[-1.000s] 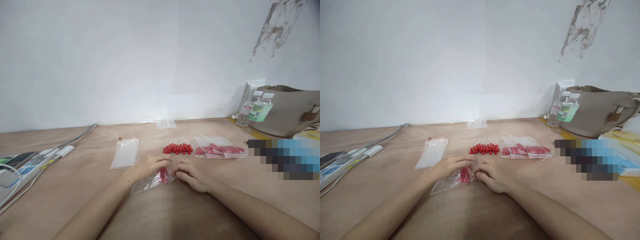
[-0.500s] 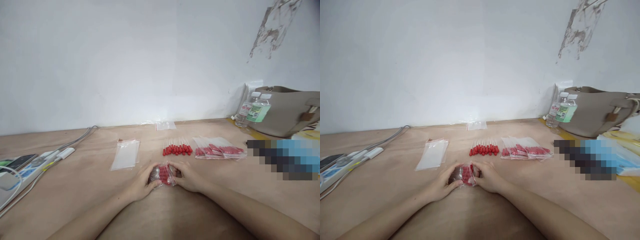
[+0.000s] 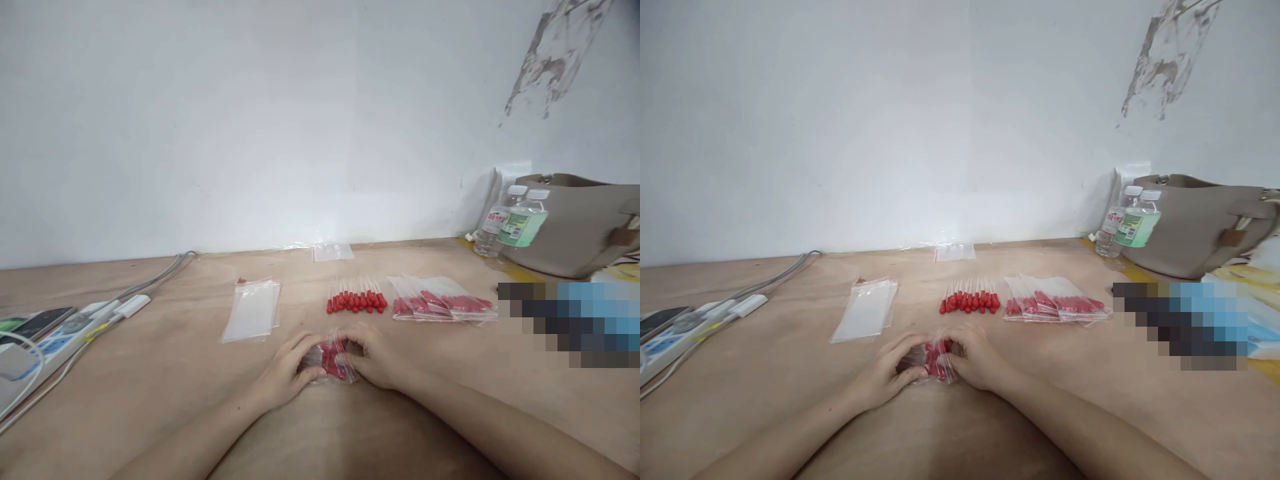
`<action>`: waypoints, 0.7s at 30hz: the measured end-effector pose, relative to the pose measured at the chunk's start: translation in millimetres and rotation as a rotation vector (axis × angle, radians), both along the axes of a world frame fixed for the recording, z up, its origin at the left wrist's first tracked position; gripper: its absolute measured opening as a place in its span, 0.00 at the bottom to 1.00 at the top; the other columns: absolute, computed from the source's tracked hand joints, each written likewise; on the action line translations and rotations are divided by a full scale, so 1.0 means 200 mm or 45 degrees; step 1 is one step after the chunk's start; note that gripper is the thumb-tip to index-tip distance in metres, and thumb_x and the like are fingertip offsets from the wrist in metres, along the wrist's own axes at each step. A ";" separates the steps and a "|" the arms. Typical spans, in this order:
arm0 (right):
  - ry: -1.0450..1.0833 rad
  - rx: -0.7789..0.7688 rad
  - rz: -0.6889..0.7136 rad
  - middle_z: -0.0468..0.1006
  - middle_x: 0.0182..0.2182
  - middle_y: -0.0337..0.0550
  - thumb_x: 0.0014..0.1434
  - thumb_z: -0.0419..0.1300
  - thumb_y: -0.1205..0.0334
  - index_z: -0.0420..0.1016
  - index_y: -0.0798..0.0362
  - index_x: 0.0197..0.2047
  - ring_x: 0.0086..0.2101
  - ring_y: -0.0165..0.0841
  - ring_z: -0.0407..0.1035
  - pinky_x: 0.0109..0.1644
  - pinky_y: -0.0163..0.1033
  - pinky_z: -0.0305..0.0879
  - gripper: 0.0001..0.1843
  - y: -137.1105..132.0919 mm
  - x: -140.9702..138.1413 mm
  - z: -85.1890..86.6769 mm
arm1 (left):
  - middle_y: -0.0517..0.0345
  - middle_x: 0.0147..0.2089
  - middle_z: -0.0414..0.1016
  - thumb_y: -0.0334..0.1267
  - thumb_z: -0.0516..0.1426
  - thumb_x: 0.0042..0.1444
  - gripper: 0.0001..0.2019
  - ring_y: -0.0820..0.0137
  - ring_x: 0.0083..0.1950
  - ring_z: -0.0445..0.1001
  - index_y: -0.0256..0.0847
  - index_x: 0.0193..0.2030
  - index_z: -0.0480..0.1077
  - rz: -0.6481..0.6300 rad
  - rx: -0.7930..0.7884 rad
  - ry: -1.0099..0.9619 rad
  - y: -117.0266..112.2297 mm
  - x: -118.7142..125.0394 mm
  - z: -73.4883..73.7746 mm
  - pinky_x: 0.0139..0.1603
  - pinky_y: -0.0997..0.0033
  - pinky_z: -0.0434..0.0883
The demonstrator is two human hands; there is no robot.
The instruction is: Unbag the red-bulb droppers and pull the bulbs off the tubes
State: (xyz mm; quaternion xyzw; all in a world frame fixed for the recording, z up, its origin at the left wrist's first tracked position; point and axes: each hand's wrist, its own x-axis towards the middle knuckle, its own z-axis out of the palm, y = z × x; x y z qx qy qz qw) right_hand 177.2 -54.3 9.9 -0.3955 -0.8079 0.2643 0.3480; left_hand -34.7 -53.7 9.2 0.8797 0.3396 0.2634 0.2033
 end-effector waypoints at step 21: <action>0.452 -0.906 0.144 0.70 0.27 0.35 0.46 0.63 0.55 0.65 0.54 0.36 0.26 0.26 0.66 0.32 0.36 0.65 0.17 0.03 0.13 0.03 | 0.54 0.47 0.67 0.39 0.55 0.55 0.19 0.65 0.47 0.66 0.45 0.53 0.60 0.143 -0.088 0.024 -0.01 0.00 0.04 0.46 0.67 0.65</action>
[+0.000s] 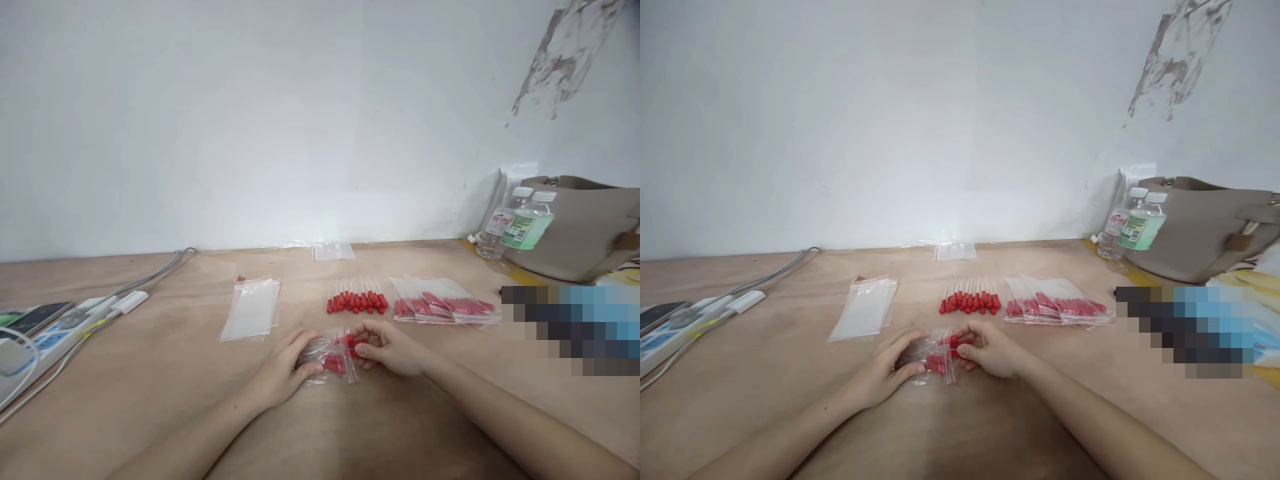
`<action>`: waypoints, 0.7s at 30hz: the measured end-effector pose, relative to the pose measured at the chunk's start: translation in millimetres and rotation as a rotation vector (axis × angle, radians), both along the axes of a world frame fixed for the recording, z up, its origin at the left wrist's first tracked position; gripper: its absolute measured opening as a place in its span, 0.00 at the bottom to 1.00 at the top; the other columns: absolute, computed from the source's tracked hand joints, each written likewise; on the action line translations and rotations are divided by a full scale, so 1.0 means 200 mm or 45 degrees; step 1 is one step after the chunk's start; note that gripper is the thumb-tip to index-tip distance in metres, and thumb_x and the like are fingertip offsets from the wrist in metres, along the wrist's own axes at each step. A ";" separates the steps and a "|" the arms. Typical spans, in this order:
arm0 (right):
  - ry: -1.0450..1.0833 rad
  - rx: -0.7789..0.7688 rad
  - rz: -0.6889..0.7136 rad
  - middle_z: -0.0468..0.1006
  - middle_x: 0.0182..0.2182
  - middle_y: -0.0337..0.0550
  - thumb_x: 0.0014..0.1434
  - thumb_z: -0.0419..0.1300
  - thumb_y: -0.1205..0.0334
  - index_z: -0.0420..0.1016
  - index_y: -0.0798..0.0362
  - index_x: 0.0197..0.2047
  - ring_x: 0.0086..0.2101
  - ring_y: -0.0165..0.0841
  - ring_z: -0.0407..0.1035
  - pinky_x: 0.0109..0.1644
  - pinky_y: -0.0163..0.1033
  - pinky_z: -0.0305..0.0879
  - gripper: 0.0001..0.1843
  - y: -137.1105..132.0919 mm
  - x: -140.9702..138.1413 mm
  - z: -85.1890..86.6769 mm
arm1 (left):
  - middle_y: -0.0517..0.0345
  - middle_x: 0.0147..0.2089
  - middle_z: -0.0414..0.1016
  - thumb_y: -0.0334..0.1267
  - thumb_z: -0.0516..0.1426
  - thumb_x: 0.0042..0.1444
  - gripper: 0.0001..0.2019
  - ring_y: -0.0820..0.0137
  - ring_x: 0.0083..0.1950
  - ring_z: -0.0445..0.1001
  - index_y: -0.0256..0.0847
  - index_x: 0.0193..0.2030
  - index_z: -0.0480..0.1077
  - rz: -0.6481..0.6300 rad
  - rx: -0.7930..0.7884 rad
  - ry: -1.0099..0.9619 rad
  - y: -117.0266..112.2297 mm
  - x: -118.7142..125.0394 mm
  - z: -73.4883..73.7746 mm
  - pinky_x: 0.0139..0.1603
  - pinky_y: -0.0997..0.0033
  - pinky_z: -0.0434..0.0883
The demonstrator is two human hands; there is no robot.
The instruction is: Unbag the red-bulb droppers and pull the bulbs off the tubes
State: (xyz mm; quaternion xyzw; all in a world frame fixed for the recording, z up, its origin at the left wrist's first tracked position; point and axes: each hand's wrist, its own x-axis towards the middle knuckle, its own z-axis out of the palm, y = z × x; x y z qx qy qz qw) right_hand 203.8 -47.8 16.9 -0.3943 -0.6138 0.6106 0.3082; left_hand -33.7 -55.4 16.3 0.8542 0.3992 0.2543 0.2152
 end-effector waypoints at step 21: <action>-0.549 1.073 -0.818 0.75 0.33 0.44 0.56 0.53 0.59 0.72 0.53 0.37 0.32 0.32 0.68 0.35 0.38 0.64 0.09 0.17 0.35 0.28 | 0.52 0.53 0.64 0.43 0.53 0.56 0.18 0.63 0.53 0.63 0.44 0.53 0.60 -0.014 0.003 -0.015 0.01 -0.01 -0.01 0.53 0.61 0.63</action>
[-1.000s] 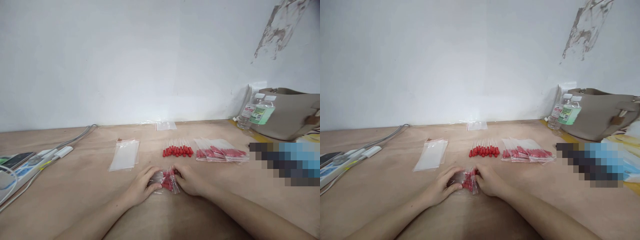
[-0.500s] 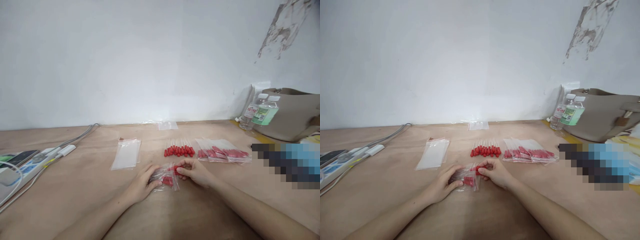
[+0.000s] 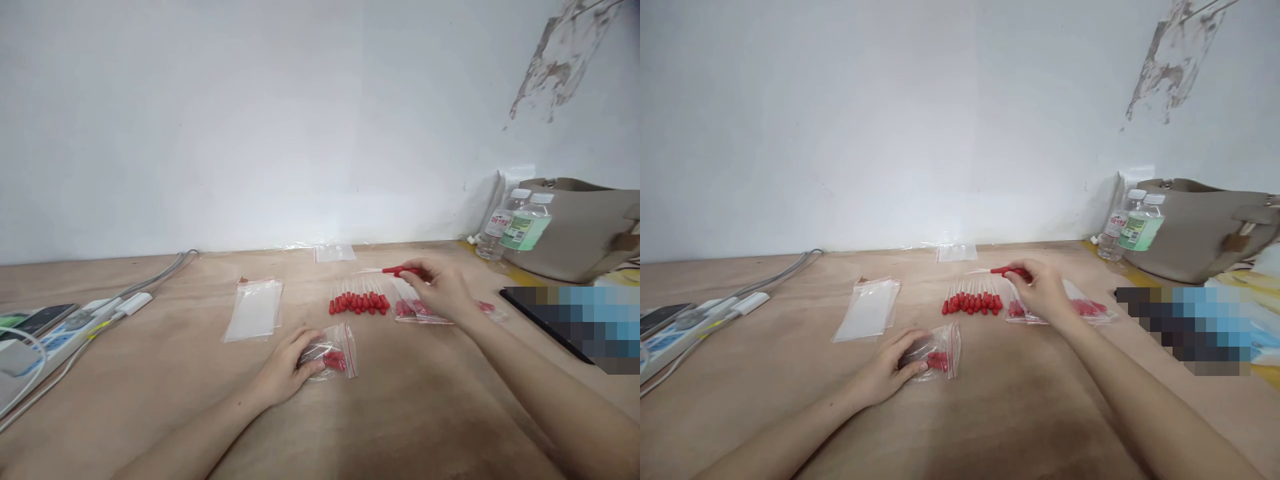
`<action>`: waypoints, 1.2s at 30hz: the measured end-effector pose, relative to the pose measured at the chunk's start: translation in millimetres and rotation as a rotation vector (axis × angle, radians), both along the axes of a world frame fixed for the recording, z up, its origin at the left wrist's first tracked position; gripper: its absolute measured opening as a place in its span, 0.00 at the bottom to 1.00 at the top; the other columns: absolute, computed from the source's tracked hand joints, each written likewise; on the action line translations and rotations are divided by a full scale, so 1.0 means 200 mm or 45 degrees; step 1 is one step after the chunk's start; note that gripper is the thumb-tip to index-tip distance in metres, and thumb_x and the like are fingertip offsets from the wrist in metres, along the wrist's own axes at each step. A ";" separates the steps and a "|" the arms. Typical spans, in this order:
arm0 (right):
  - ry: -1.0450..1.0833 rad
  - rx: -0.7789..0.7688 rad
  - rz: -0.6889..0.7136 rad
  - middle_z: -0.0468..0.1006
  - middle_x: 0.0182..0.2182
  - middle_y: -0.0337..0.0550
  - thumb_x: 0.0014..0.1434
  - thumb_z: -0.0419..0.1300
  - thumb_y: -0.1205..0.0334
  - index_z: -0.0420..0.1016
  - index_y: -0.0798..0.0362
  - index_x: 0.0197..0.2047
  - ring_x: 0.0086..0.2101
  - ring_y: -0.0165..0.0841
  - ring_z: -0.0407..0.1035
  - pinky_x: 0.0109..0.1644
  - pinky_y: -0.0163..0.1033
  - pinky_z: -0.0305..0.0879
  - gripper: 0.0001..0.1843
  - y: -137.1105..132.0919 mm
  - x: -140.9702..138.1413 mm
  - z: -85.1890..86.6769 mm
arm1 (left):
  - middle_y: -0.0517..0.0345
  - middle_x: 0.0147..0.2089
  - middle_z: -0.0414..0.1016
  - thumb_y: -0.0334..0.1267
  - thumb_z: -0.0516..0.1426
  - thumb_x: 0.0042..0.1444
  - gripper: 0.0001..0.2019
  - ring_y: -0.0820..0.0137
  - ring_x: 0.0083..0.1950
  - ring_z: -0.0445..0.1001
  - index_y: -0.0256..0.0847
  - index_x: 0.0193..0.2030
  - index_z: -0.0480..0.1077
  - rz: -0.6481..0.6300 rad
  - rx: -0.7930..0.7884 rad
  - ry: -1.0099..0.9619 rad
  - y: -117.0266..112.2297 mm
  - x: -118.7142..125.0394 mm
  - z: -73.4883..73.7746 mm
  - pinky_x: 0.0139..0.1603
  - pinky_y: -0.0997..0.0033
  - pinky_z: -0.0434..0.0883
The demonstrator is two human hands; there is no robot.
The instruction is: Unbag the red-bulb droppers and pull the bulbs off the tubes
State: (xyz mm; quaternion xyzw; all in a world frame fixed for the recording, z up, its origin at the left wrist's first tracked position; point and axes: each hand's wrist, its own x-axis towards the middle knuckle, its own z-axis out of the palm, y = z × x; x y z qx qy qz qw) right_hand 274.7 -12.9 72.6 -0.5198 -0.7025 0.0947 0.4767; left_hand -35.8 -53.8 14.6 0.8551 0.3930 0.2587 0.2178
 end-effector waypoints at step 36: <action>-0.427 -0.131 0.553 0.72 0.25 0.40 0.51 0.58 0.63 0.76 0.50 0.31 0.32 0.31 0.63 0.38 0.37 0.56 0.06 -0.17 -0.37 -0.26 | 0.53 0.55 0.65 0.41 0.49 0.59 0.17 0.66 0.57 0.63 0.45 0.54 0.62 -0.095 0.089 0.049 0.01 -0.01 -0.03 0.57 0.62 0.62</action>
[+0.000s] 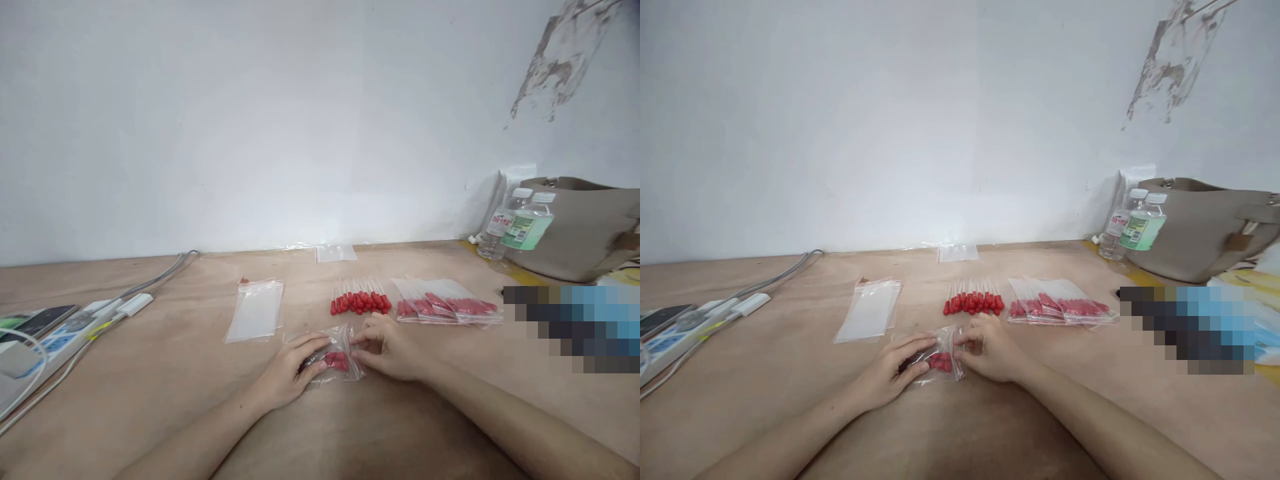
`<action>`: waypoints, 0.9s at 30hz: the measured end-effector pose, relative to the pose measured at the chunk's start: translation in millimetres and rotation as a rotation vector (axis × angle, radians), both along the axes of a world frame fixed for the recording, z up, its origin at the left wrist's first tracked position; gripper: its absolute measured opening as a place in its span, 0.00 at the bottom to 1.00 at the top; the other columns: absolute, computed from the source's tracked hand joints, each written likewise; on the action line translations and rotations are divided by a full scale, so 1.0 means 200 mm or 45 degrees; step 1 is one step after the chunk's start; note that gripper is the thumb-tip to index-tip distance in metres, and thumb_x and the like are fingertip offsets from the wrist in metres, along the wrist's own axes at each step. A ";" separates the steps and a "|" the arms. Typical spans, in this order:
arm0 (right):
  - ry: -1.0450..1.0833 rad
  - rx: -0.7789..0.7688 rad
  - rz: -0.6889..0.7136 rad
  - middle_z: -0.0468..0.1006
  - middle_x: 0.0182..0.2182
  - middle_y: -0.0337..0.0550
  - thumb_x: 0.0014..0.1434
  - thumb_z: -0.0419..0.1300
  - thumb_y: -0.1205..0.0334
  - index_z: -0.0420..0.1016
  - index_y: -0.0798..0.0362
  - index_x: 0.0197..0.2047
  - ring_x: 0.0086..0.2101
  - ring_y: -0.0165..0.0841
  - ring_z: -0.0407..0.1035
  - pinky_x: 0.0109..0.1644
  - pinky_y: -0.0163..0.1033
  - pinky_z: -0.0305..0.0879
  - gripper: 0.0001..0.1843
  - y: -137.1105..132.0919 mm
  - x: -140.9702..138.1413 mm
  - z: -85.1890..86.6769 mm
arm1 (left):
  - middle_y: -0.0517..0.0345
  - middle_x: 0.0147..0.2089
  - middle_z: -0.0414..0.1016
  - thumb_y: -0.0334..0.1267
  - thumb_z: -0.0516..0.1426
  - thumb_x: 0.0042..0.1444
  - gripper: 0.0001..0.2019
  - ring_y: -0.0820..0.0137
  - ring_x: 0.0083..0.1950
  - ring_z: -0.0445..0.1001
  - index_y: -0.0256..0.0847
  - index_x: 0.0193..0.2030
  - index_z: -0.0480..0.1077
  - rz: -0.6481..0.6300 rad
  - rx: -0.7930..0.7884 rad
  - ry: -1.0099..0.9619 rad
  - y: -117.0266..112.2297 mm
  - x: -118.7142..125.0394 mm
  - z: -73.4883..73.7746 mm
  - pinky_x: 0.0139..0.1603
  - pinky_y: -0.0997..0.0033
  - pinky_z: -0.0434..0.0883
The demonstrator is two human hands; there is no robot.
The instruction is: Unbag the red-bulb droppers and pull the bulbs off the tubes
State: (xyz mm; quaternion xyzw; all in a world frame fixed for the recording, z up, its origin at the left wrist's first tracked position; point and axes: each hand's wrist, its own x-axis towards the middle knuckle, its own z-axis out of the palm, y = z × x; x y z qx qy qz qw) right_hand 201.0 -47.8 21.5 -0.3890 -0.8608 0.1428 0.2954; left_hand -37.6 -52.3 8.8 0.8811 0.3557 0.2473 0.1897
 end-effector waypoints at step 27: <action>0.123 -0.438 0.006 0.68 0.24 0.34 0.45 0.55 0.71 0.67 0.54 0.30 0.24 0.24 0.61 0.26 0.29 0.55 0.07 -0.02 -0.02 -0.02 | 0.58 0.65 0.48 0.44 0.42 0.62 0.23 0.67 0.65 0.48 0.49 0.64 0.44 -0.119 0.028 0.445 -0.01 0.00 0.06 0.64 0.56 0.50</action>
